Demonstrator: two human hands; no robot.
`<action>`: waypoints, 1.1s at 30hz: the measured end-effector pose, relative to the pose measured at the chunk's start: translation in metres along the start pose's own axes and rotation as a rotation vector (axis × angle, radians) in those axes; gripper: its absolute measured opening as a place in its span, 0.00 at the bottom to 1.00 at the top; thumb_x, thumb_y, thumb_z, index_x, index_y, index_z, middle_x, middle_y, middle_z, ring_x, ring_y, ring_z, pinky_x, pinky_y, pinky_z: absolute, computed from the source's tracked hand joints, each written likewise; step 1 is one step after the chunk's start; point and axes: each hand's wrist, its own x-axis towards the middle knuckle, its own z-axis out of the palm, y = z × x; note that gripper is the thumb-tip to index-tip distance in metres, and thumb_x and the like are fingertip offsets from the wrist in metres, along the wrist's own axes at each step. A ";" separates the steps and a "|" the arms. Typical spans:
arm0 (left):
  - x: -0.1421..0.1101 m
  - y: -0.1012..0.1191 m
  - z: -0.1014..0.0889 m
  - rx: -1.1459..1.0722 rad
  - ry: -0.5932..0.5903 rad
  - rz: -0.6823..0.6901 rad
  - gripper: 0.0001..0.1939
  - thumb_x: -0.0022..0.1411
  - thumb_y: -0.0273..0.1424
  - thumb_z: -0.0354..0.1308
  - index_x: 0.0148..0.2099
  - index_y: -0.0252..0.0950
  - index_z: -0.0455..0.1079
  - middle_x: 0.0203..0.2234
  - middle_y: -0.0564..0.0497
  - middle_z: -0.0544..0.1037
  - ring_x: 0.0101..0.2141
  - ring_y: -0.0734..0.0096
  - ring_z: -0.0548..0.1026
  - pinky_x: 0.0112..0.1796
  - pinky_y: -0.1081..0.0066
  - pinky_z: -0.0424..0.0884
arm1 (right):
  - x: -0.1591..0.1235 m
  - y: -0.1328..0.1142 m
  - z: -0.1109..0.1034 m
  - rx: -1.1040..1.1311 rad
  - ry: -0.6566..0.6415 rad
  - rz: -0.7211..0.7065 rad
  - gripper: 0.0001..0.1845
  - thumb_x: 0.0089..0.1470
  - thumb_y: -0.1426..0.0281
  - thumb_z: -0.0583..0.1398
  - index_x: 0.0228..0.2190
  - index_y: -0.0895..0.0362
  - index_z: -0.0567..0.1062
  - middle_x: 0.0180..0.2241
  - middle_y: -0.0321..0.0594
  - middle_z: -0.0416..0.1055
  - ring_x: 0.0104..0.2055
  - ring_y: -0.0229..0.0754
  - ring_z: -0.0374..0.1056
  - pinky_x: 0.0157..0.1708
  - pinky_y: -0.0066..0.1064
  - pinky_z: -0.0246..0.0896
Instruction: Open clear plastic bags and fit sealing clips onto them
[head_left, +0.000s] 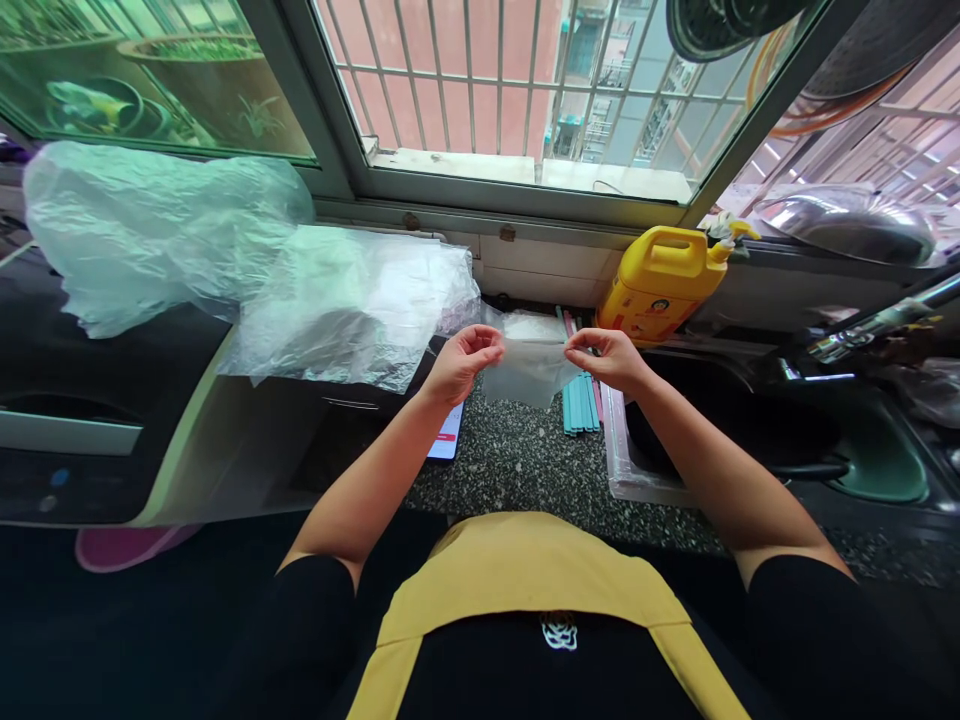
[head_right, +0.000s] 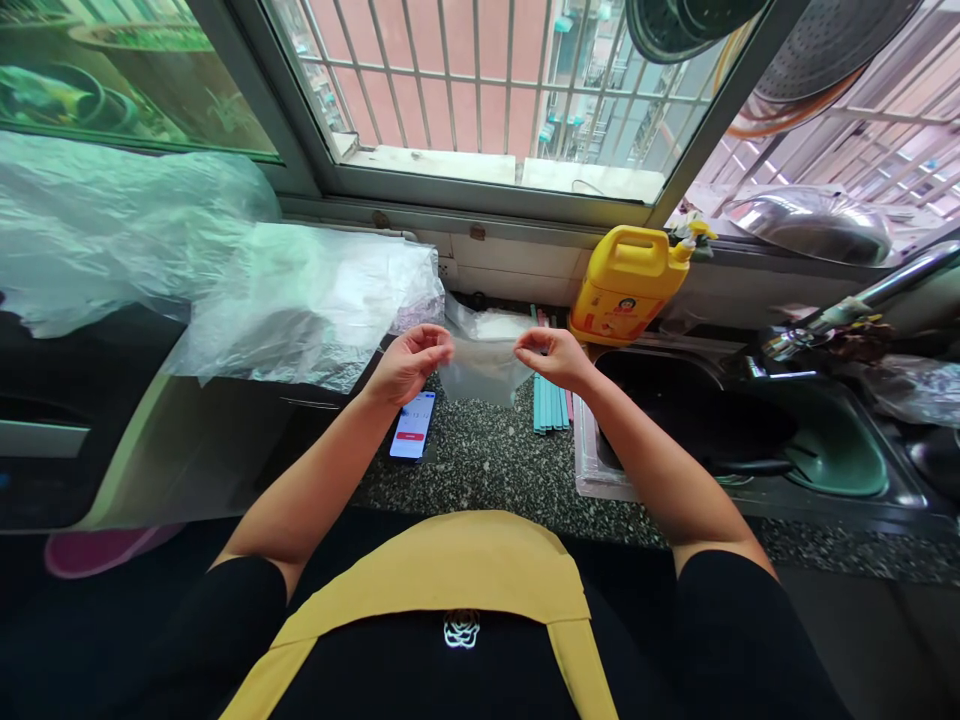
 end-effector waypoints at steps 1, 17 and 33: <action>0.001 0.000 0.002 -0.003 0.004 0.000 0.13 0.43 0.31 0.67 0.33 0.35 0.70 0.22 0.56 0.72 0.24 0.80 0.69 0.29 0.75 0.67 | 0.000 -0.001 -0.001 0.000 0.000 0.006 0.09 0.47 0.64 0.60 0.24 0.57 0.73 0.23 0.36 0.70 0.27 0.35 0.64 0.32 0.32 0.63; -0.001 0.009 0.006 -0.071 0.072 -0.023 0.12 0.43 0.33 0.69 0.24 0.34 0.68 0.15 0.57 0.70 0.18 0.83 0.66 0.22 0.80 0.62 | -0.009 0.002 -0.008 0.149 0.136 0.056 0.16 0.45 0.57 0.64 0.23 0.57 0.71 0.24 0.35 0.68 0.27 0.34 0.62 0.32 0.30 0.61; -0.004 0.014 0.007 -0.165 0.072 0.027 0.12 0.43 0.32 0.69 0.25 0.36 0.67 0.16 0.59 0.69 0.18 0.82 0.68 0.22 0.78 0.66 | -0.017 0.015 0.028 0.425 0.196 0.125 0.24 0.36 0.49 0.67 0.25 0.55 0.73 0.26 0.35 0.70 0.29 0.35 0.64 0.32 0.30 0.62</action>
